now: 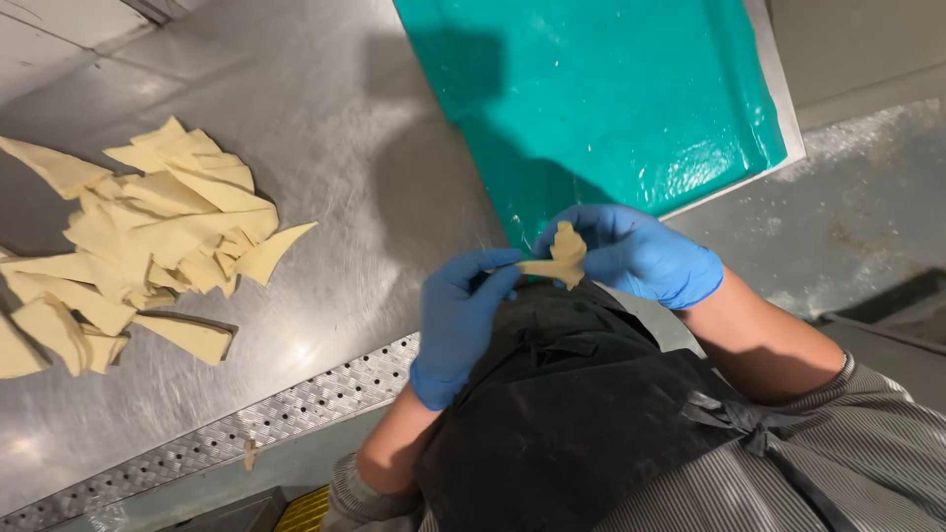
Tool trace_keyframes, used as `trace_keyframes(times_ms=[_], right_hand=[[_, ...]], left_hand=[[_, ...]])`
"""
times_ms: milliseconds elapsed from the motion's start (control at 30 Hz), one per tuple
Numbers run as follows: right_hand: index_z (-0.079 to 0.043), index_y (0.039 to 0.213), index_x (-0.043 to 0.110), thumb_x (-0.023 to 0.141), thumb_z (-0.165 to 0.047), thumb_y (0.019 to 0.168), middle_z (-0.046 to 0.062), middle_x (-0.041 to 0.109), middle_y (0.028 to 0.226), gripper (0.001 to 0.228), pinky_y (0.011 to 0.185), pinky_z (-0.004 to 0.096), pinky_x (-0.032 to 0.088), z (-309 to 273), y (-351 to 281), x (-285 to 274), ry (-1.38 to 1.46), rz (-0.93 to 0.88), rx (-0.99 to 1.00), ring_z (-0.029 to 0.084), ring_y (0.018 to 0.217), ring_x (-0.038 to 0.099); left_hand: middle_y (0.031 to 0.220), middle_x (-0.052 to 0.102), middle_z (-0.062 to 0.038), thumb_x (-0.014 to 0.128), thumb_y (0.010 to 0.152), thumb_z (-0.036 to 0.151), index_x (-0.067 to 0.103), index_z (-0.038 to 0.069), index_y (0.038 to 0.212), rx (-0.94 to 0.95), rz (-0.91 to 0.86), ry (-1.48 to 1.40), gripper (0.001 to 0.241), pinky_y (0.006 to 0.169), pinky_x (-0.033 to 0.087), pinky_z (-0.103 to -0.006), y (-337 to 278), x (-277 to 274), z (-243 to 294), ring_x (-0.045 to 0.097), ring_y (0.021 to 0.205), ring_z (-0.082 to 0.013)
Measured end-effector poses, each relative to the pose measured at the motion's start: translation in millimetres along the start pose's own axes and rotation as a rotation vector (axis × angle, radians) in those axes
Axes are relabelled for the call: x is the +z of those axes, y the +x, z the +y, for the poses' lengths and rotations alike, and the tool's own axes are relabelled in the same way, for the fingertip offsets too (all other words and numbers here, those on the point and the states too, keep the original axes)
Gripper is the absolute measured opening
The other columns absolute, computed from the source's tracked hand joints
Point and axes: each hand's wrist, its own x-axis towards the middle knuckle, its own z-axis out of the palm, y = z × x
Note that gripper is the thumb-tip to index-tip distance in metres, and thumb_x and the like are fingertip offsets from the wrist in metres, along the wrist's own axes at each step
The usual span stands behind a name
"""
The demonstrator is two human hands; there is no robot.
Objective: Rolling individual triangular pieces of dough into croissants and placing them on a tray.
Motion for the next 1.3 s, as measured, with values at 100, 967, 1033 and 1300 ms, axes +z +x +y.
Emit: trace_keyframes(times_ms=[100,967,1033,1300], right_hand=[[0.007,0.131,0.058,0.060,0.015,0.083,0.015,0.065,0.121,0.049,0.090,0.033,0.055,-16.6,-7.3,-1.8,-0.061,-0.027,0.028,0.020,0.104,0.066],[0.004,0.142,0.049,0.065,-0.002,0.094,0.017,0.061,0.132,0.052,0.098,0.041,0.057,-64.1,7.4,-63.4,0.143,-0.154,0.061,0.026,0.118,0.066],[0.004,0.144,0.048,0.063,-0.003,0.095,0.017,0.061,0.134,0.051,0.099,0.039,0.057,-64.4,12.4,-67.4,0.178,-0.195,0.058,0.025,0.119,0.066],[0.004,0.139,0.051,0.058,0.000,0.098,0.019,0.063,0.131,0.042,0.099,0.040,0.058,-72.5,33.2,-85.6,0.213,-0.093,0.078,0.027,0.118,0.067]], left_hand=[[0.091,0.075,-0.005,0.071,0.094,0.005,0.075,-0.002,0.113,0.020,0.017,-0.022,0.021,0.071,0.054,-0.0231,6.4,17.3,4.1,0.066,0.076,-0.0084],[0.095,0.075,-0.006,0.075,0.093,0.010,0.075,-0.001,0.106,0.155,0.148,0.123,0.016,0.076,0.057,-0.0234,45.0,86.9,16.0,0.069,0.083,-0.0087],[0.096,0.076,-0.006,0.074,0.095,0.010,0.074,-0.001,0.107,0.179,0.130,0.122,0.016,0.077,0.057,-0.0236,50.5,88.7,18.4,0.070,0.084,-0.0088],[0.100,0.076,-0.007,0.065,0.102,0.006,0.072,-0.002,0.119,0.182,0.095,0.008,0.021,0.079,0.056,-0.0246,77.2,89.9,18.3,0.068,0.088,-0.0097]])
